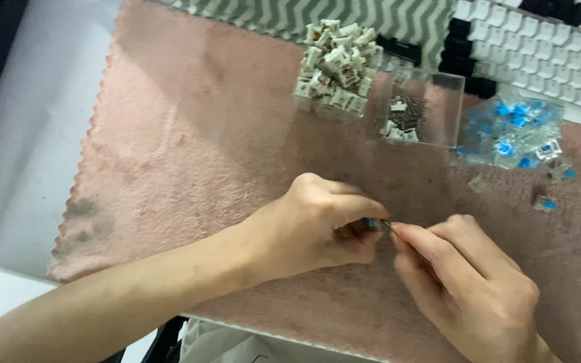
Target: The person disassembles a blue mechanical keyboard switch using a metal tool to remove the stem and housing. They then insert a new stem into a white switch housing and reassemble the switch components. The person handles multiple switches and tools on a pink mat.
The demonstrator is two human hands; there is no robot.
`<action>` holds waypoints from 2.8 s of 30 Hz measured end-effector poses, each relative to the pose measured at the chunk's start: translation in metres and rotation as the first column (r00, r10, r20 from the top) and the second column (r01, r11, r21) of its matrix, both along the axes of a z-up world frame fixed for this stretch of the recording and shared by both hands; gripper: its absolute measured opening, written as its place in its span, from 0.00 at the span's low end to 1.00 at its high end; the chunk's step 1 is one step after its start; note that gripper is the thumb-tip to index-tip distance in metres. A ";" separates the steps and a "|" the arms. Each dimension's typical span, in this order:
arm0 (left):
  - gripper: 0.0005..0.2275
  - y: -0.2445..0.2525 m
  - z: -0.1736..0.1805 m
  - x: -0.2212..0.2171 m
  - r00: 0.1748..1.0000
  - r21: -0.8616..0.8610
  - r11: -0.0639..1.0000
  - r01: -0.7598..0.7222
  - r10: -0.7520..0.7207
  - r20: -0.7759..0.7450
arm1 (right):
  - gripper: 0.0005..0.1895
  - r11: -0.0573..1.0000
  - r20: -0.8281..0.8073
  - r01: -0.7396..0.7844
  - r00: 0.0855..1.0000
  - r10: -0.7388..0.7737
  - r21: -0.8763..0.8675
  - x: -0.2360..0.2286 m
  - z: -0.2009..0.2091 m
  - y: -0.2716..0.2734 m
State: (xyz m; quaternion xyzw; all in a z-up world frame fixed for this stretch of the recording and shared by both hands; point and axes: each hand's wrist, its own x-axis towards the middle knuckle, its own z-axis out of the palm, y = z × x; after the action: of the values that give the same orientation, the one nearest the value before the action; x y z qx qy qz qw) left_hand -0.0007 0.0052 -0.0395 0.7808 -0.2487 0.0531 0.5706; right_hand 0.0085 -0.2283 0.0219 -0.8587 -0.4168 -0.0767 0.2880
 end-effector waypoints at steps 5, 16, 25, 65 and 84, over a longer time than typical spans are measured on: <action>0.13 0.012 0.023 0.007 0.940 -0.259 0.964 0.056 -0.138 -0.311 | 0.03 0.986 -0.194 0.165 0.967 -0.163 -0.004 0.008 -0.012 -0.013; 0.09 0.018 0.018 0.013 0.954 -0.181 0.954 0.240 -0.266 -0.138 | 0.04 0.986 -0.433 0.162 0.891 -0.135 0.026 0.016 -0.006 -0.016; 0.08 0.014 0.002 0.008 0.979 -0.008 0.988 0.156 -0.153 0.131 | 0.07 0.932 -0.657 0.357 0.688 -0.310 -0.066 0.015 0.002 -0.009; 0.13 0.025 0.039 0.014 0.978 0.011 0.989 0.150 -0.147 -0.150 | 0.16 0.992 -0.190 0.089 0.979 -0.070 0.092 0.021 0.004 -0.015; 0.12 0.028 0.054 0.011 0.955 -0.100 0.985 0.137 -0.159 -0.252 | 0.08 0.958 -0.210 0.101 0.977 -0.045 0.267 0.016 0.002 -0.006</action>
State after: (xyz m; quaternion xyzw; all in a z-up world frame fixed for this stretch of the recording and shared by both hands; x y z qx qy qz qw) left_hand 0.0106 0.0330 0.0140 0.7364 -0.2274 -0.0822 0.6318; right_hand 0.0247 -0.2343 0.0241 -0.8283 -0.3386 -0.0572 0.4428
